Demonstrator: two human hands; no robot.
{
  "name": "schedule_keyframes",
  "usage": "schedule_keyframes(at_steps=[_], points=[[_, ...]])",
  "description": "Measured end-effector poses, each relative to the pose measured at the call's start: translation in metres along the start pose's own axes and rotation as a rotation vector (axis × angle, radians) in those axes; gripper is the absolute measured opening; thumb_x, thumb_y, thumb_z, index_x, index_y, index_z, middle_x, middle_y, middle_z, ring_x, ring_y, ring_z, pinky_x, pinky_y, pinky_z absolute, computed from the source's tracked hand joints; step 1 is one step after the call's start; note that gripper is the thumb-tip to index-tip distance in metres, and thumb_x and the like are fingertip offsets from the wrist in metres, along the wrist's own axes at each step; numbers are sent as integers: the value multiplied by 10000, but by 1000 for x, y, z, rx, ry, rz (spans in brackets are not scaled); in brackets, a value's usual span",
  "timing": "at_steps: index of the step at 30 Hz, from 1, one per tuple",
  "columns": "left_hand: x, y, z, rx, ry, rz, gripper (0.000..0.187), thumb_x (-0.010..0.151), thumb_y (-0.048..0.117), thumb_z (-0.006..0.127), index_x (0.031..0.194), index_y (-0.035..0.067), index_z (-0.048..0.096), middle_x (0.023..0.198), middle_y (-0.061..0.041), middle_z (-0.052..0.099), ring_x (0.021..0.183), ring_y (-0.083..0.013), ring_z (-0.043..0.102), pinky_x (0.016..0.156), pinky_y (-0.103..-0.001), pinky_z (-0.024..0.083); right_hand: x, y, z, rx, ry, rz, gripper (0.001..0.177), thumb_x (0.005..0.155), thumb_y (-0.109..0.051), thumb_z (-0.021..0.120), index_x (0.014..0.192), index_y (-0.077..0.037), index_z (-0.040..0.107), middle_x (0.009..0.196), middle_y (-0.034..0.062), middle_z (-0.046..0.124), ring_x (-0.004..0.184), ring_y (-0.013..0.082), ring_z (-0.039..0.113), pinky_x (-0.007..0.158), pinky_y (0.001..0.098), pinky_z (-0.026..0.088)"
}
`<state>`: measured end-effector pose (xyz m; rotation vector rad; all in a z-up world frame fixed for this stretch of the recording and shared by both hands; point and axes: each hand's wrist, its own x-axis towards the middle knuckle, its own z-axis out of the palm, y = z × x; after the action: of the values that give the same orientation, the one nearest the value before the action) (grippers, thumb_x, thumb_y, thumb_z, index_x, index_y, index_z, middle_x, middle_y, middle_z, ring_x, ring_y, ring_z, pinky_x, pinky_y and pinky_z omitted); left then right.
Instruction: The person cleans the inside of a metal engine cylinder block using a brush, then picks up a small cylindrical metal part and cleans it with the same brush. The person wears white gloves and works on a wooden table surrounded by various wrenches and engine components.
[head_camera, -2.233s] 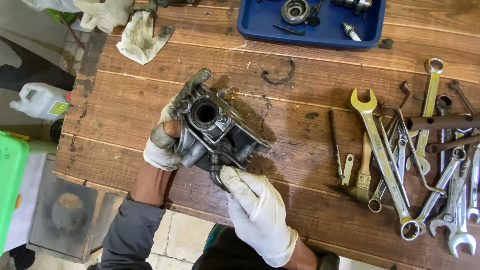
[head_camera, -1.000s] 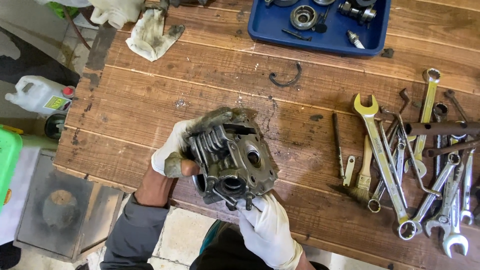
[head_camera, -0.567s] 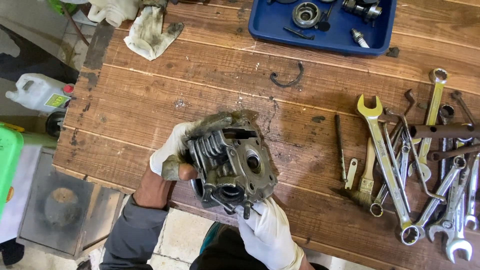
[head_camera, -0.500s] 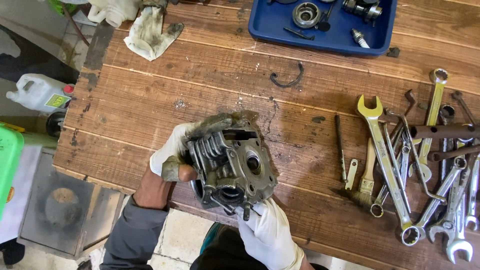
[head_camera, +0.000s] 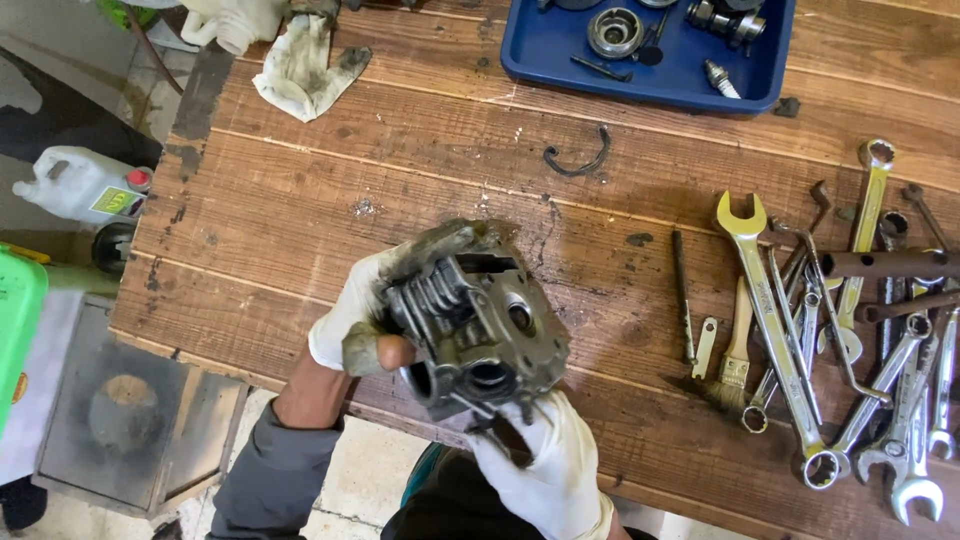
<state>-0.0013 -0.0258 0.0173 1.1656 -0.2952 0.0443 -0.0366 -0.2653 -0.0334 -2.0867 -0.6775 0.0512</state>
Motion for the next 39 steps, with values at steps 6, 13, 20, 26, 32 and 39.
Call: schedule_keyframes(at_steps=[6, 13, 20, 26, 32, 39], points=[[-4, 3, 26, -86, 118, 13, 1070, 844, 418, 894, 1608, -37, 300, 1526, -173, 531, 1403, -271, 544, 1247, -488, 443, -10, 24, -7, -193, 133, 30, 430, 771, -296, 807, 1171, -217, 670, 1077, 1, 737, 918, 274, 698, 775, 435, 557], [9, -5, 52, 39, 318, 11, 1063, 767, 265, 832, 1612, -35, 261, 1586, -146, 442, 1391, -221, 496, 1202, -383, 405, 15, 27, -32, -319, 127, 125, 452, 879, -257, 716, 1317, -238, 606, 1101, -18, 735, 1010, 297, 654, 857, 451, 523], [15, -2, 56, 67, 381, 5, 890, 871, 345, 766, 1556, 11, 307, 1449, -179, 514, 1317, -291, 564, 1143, -445, 505, 43, 41, -52, -394, 109, 27, 413, 971, -176, 548, 1368, -71, 588, 1130, 126, 652, 1049, 342, 606, 832, 490, 507], [-1, -7, 51, 129, 414, -16, 589, 975, 336, 643, 1448, 16, 499, 1422, -142, 601, 1336, -273, 586, 1156, -418, 495, 84, 30, -72, -142, 76, -3, 320, 977, 7, 570, 1288, 3, 645, 1065, 165, 732, 920, 297, 719, 774, 388, 596], [-13, -15, 58, 501, 573, 3, 451, 892, 166, 802, 1310, 77, 658, 1257, -130, 716, 1239, -220, 626, 1117, -453, 480, 89, 20, -71, -110, 182, 221, 382, 968, -196, 626, 1339, -261, 689, 1168, 88, 728, 1159, 334, 669, 994, 477, 529], [-15, -2, 75, 817, 474, 159, 428, 1012, 247, 639, 1391, 57, 582, 1397, -155, 652, 1284, -287, 633, 1092, -420, 504, 33, -30, -68, 528, 228, 401, 926, 805, -528, 646, 1571, -75, 388, 1285, 143, 700, 1076, 203, 686, 958, 355, 596]])
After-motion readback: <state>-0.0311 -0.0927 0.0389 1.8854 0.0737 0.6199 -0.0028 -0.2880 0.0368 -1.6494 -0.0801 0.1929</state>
